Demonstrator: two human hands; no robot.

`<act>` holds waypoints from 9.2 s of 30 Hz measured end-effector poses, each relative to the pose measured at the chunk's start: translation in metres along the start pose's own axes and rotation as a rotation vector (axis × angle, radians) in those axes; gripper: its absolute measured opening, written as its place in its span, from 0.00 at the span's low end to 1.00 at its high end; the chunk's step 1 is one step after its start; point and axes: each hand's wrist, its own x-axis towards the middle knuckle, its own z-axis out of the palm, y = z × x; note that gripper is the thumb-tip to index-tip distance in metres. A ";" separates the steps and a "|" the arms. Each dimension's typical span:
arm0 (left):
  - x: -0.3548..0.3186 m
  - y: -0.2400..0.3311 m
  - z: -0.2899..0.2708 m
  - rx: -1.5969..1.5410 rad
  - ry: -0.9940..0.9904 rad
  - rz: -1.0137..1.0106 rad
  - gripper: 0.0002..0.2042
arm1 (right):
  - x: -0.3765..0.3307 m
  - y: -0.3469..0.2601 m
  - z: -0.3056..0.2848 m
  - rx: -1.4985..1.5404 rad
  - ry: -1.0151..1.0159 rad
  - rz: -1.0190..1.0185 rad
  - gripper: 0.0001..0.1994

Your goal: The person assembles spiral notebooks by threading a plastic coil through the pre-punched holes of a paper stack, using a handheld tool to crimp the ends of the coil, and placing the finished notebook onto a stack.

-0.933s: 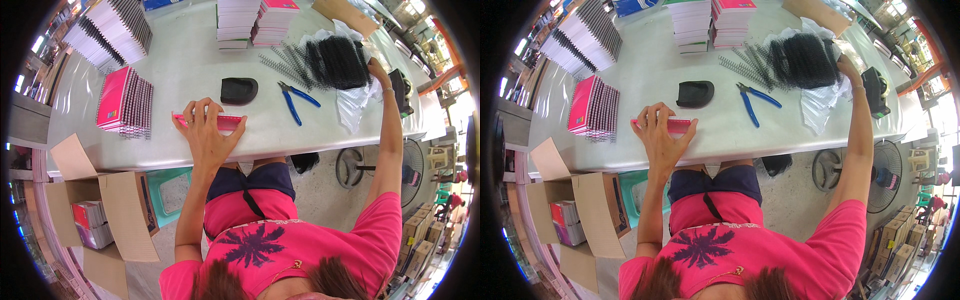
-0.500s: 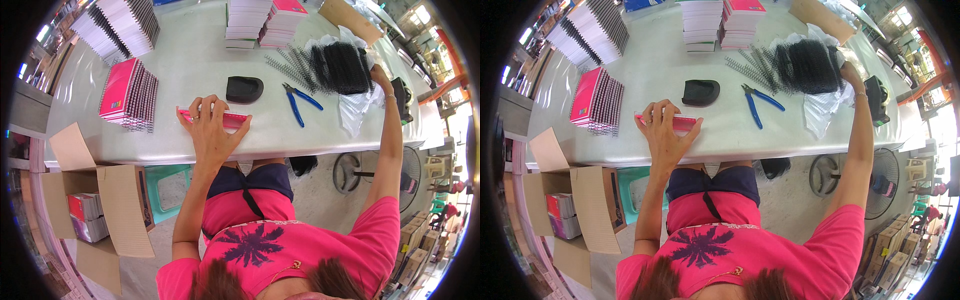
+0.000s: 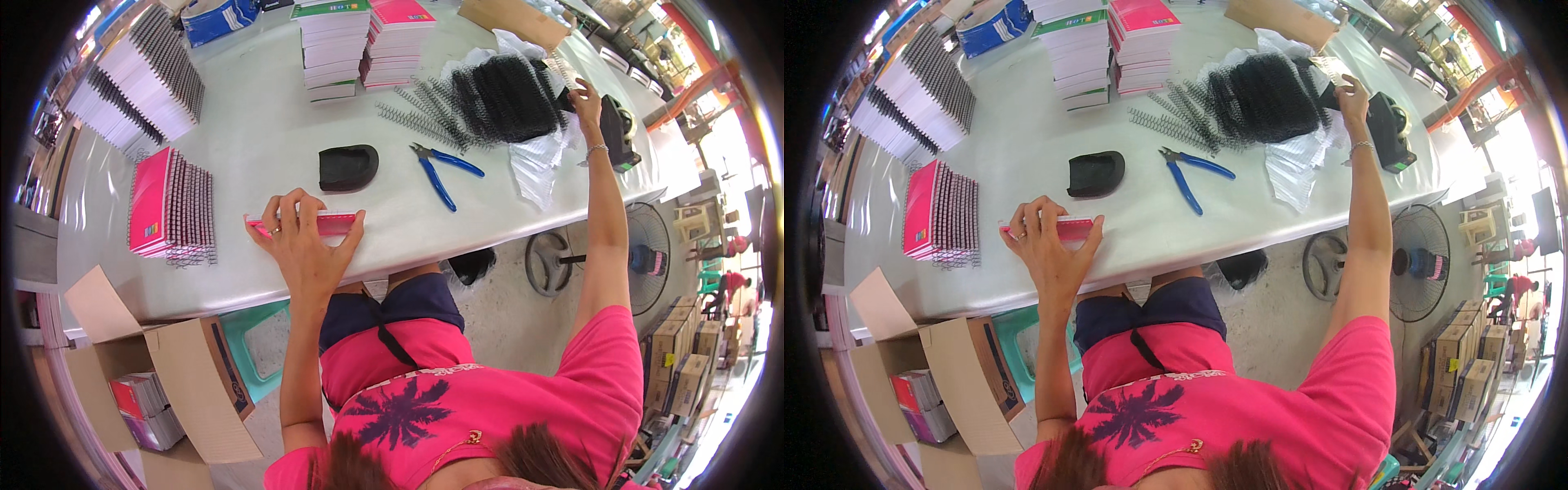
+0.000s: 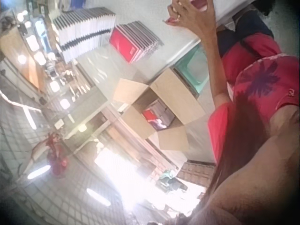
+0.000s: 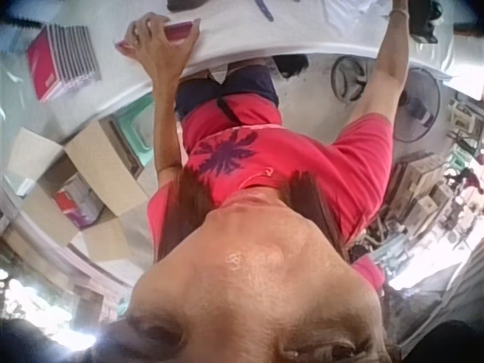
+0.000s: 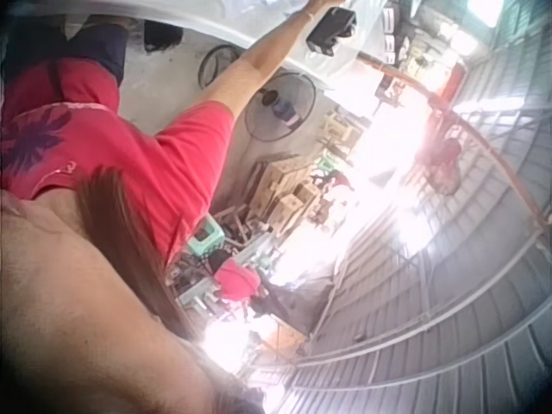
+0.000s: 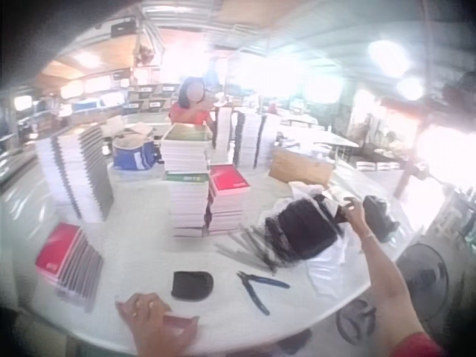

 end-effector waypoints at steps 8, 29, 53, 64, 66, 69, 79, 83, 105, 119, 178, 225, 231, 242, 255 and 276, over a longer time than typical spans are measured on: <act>0.003 0.003 0.000 -0.010 -0.006 0.005 0.22 | -0.011 -0.022 -0.015 0.491 0.074 0.093 0.25; -0.003 -0.001 -0.002 -0.007 0.009 0.002 0.22 | -0.263 -0.226 0.041 1.308 -1.069 0.267 0.25; 0.003 -0.001 -0.001 -0.010 -0.017 -0.028 0.20 | -0.326 -0.293 0.068 0.447 -0.871 -0.284 0.12; 0.006 -0.001 0.000 0.016 -0.019 -0.024 0.21 | -0.333 -0.288 0.077 0.555 -0.845 -0.264 0.12; 0.005 -0.003 0.001 0.028 -0.020 -0.015 0.22 | -0.333 -0.288 0.078 0.584 -0.851 -0.252 0.12; 0.004 -0.004 0.000 0.053 -0.053 -0.020 0.24 | -0.335 -0.289 0.080 0.628 -0.863 -0.204 0.12; 0.004 -0.002 -0.001 0.049 -0.054 -0.033 0.24 | -0.333 -0.287 0.082 0.623 -0.896 -0.180 0.10; 0.004 -0.003 0.000 0.048 -0.045 -0.036 0.25 | -0.338 -0.284 0.087 0.681 -0.876 -0.129 0.10; 0.002 -0.004 0.003 0.035 -0.024 -0.044 0.25 | -0.337 -0.284 0.087 0.672 -0.864 -0.149 0.10; 0.004 0.001 -0.003 0.069 -0.063 -0.071 0.24 | -0.330 -0.297 0.076 0.352 -0.724 -0.495 0.10; -0.003 0.002 -0.010 0.058 -0.104 -0.090 0.18 | -0.348 -0.313 0.084 0.344 -0.653 -0.426 0.09; -0.010 -0.006 -0.017 -0.345 0.134 -0.202 0.24 | -0.355 -0.322 0.095 0.285 -0.562 -0.606 0.07; -0.013 -0.011 -0.012 -0.458 0.125 -0.296 0.27 | -0.354 -0.322 0.096 0.247 -0.547 -0.622 0.07; -0.008 -0.033 -0.025 -0.499 -0.031 -0.220 0.25 | -0.320 -0.315 0.100 0.237 -0.697 -0.615 0.12; -0.011 -0.052 -0.023 -0.609 -0.094 -0.129 0.32 | -0.333 -0.296 0.156 0.111 -0.635 -0.657 0.25; -0.012 -0.049 -0.014 -0.892 -0.109 -0.295 0.31 | -0.308 -0.283 0.086 1.025 -1.399 0.113 0.17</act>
